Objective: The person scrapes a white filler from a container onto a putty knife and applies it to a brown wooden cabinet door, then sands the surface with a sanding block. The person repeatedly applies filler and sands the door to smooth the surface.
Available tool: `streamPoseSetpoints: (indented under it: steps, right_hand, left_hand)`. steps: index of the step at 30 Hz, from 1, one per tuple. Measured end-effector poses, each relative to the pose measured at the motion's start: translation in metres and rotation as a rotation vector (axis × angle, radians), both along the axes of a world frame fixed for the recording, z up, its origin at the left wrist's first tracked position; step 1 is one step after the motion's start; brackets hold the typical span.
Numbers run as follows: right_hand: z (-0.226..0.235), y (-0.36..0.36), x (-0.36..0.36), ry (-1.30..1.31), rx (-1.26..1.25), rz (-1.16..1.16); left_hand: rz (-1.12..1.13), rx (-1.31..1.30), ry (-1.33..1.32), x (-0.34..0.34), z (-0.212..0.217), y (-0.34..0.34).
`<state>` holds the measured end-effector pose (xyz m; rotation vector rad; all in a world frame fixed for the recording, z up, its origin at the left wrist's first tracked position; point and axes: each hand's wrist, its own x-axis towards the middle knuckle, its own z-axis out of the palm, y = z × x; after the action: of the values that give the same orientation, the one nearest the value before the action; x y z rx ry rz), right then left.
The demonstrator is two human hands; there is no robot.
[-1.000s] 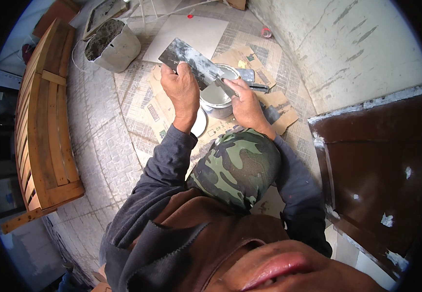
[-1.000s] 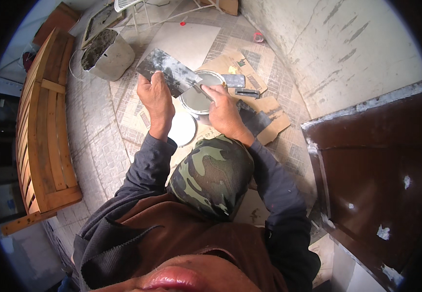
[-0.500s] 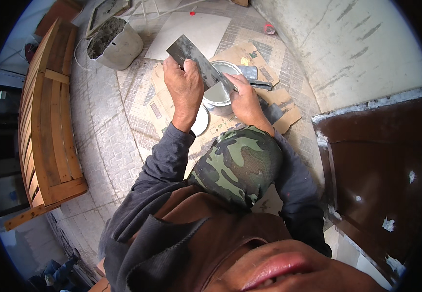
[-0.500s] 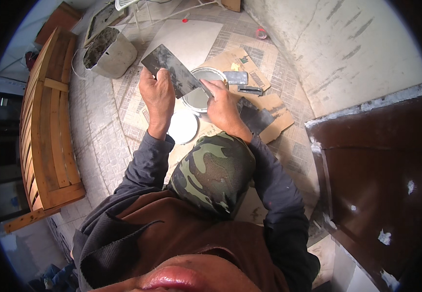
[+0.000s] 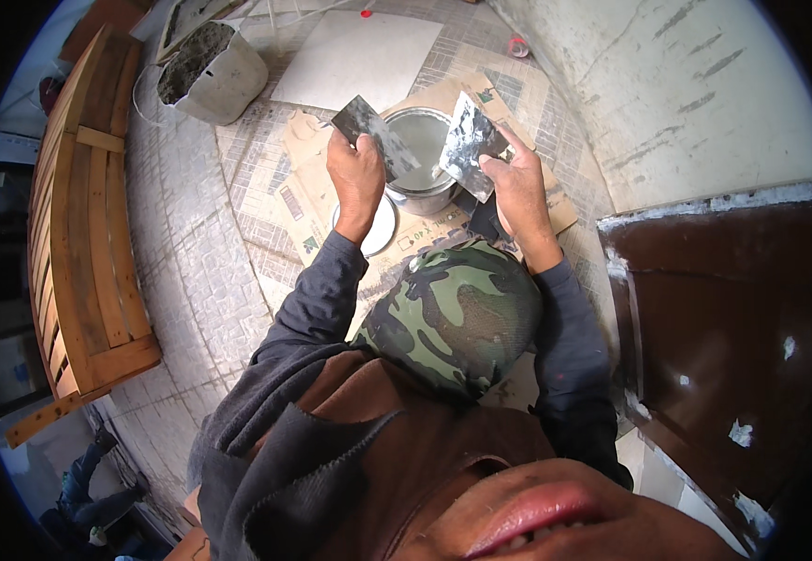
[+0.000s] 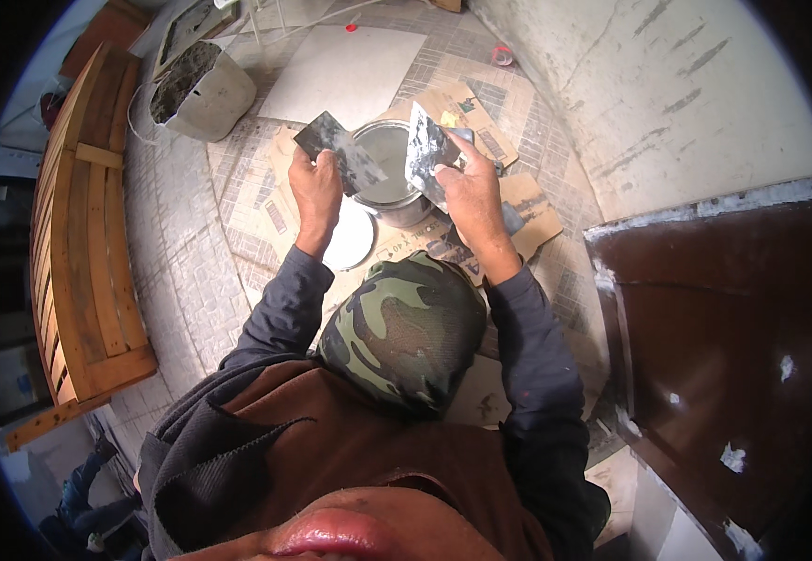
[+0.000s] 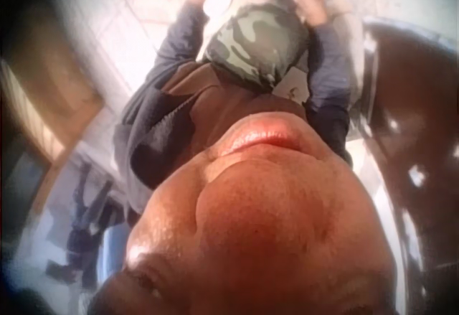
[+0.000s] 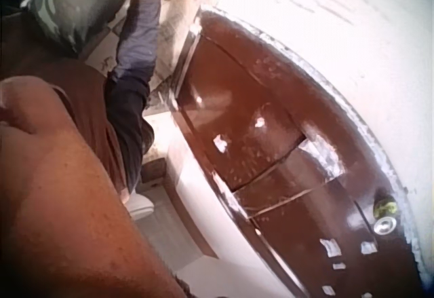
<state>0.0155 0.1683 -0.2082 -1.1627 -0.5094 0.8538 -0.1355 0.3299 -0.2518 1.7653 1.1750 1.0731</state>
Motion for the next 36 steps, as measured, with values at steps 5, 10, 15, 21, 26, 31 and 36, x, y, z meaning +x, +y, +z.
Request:
streamPoseSetpoints:
  steps: [5,10,15,21,26,31,36]
  right_hand:
    - [-0.007,-0.011,0.007,0.117,0.090,-0.054]
    - [-0.015,-0.017,0.009,0.101,0.117,-0.062]
    - [-0.025,0.003,0.019,0.369,0.113,-0.091]
    - [-0.034,0.021,0.014,0.420,0.110,-0.014]
    - [-0.029,0.000,0.020,0.377,0.218,-0.022]
    - [-0.020,-0.005,0.020,0.540,0.264,-0.230]
    - [-0.018,0.000,-0.019,0.326,0.306,-0.058]
  left_hand:
    - [-0.046,-0.208,-0.126,-0.006,-0.001,0.006]
    - [-0.116,-0.633,-0.447,-0.008,0.014,0.010]
    - [-0.198,-0.922,-0.718,0.002,0.027,0.006]
    - [-0.360,-0.915,-0.586,0.014,0.019,0.015]
    - [-0.237,-0.735,-0.581,0.004,0.017,0.029]
    - [-0.217,-0.668,-0.798,0.008,0.021,0.005]
    - [-0.144,-0.479,-0.784,0.029,0.028,-0.014]
